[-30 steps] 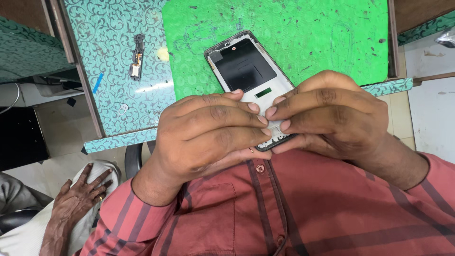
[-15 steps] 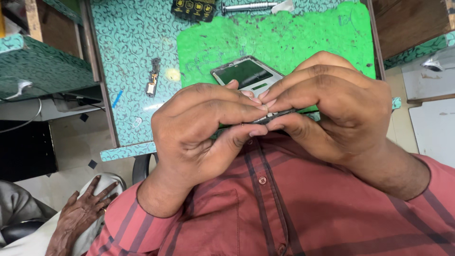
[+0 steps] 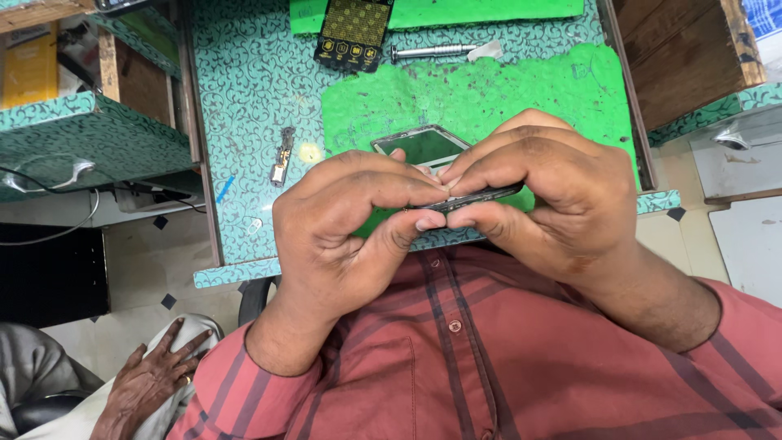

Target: The person fits a small metal bracket onto the edge of a disassembled smartphone frame, pressing and aligning it by hand. They then pick up a screwdriver, place it on the work mat, and continue pressing the bracket and frame edges together to seat the part.

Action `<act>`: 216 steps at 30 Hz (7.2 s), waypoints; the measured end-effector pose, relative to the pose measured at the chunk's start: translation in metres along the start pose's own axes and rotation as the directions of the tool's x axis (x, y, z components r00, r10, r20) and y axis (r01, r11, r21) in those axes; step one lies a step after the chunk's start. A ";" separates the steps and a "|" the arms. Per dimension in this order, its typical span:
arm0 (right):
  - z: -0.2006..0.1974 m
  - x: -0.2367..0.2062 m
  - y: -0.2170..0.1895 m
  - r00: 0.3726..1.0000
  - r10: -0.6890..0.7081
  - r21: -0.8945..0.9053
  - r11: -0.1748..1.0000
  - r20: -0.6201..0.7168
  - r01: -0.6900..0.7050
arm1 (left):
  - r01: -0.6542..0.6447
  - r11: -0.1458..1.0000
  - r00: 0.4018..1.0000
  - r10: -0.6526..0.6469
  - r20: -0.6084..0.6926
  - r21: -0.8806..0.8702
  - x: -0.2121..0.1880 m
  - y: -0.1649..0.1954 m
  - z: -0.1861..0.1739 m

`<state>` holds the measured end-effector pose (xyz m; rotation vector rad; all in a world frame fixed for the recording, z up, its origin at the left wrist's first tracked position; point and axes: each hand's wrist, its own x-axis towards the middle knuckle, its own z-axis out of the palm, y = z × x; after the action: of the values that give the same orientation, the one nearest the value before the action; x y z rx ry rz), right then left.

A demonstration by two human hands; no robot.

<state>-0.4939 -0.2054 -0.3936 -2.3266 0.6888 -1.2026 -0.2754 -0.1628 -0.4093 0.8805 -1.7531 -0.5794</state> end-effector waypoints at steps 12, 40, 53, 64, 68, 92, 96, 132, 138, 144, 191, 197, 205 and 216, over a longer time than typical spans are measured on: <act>0.004 -0.002 0.020 0.997 0.023 0.215 0.977 -0.072 -0.007 | -0.007 0.999 1.000 0.007 0.020 0.038 0.016 -0.012 -0.003; -0.016 0.044 0.068 0.976 -0.192 -0.149 0.973 -0.103 0.176 | -0.028 0.999 0.998 0.026 0.064 0.042 0.079 -0.034 -0.011; -0.023 0.034 0.073 0.983 -0.168 -0.091 0.983 -0.073 0.161 | -0.040 0.996 0.997 0.034 0.072 0.077 0.081 -0.031 -0.005; -0.023 0.037 0.071 0.988 -0.118 -0.079 0.991 -0.104 0.110 | 0.007 1.000 0.998 -0.008 0.063 0.022 0.085 -0.032 -0.003; -0.028 0.039 0.068 0.999 -0.029 -0.068 0.997 -0.044 0.026 | 0.004 1.000 0.998 -0.003 0.064 -0.027 0.087 -0.038 -0.005; -0.016 0.066 0.079 0.902 0.420 0.387 0.852 -0.101 -0.353 | 0.284 0.655 0.957 -0.234 0.170 -0.700 0.132 -0.091 0.022; -0.016 0.059 0.078 0.895 0.428 0.380 0.854 -0.125 -0.356 | 0.238 0.592 0.966 -0.228 0.124 -0.770 0.127 -0.093 0.038; -0.016 -0.037 -0.008 0.991 -0.038 0.017 0.999 -0.126 0.040 | -0.048 0.998 0.994 0.043 -0.103 -0.051 -0.011 0.036 0.049; -0.021 -0.041 -0.013 0.993 -0.024 0.005 1.000 -0.118 0.025 | -0.034 0.998 0.994 0.028 -0.104 -0.050 -0.011 0.041 0.053; -0.023 -0.042 -0.013 0.993 -0.024 -0.001 1.000 -0.113 0.024 | -0.007 0.998 0.995 0.001 -0.104 -0.058 -0.010 0.044 0.054; -0.021 -0.019 0.042 0.981 0.085 0.054 0.996 -0.172 -0.077 | -0.012 0.992 0.999 0.006 -0.047 -0.125 0.038 0.007 0.041; -0.021 -0.025 0.076 0.984 0.096 -0.015 0.995 -0.151 -0.099 | -0.019 0.998 0.997 0.023 0.071 -0.053 0.047 -0.001 0.018; -0.027 -0.048 0.126 0.944 0.318 0.209 0.932 -0.083 -0.295 | -0.022 0.997 0.999 0.025 0.043 -0.069 0.067 -0.022 0.032; -0.064 -0.031 0.083 0.980 0.128 0.037 0.992 -0.151 -0.124 | -0.027 0.999 0.999 0.029 0.035 -0.046 0.070 0.017 0.045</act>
<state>-0.5821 -0.2610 -0.4267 -2.1490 0.8535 -1.3341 -0.3360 -0.2083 -0.3712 0.8169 -1.7747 -0.6177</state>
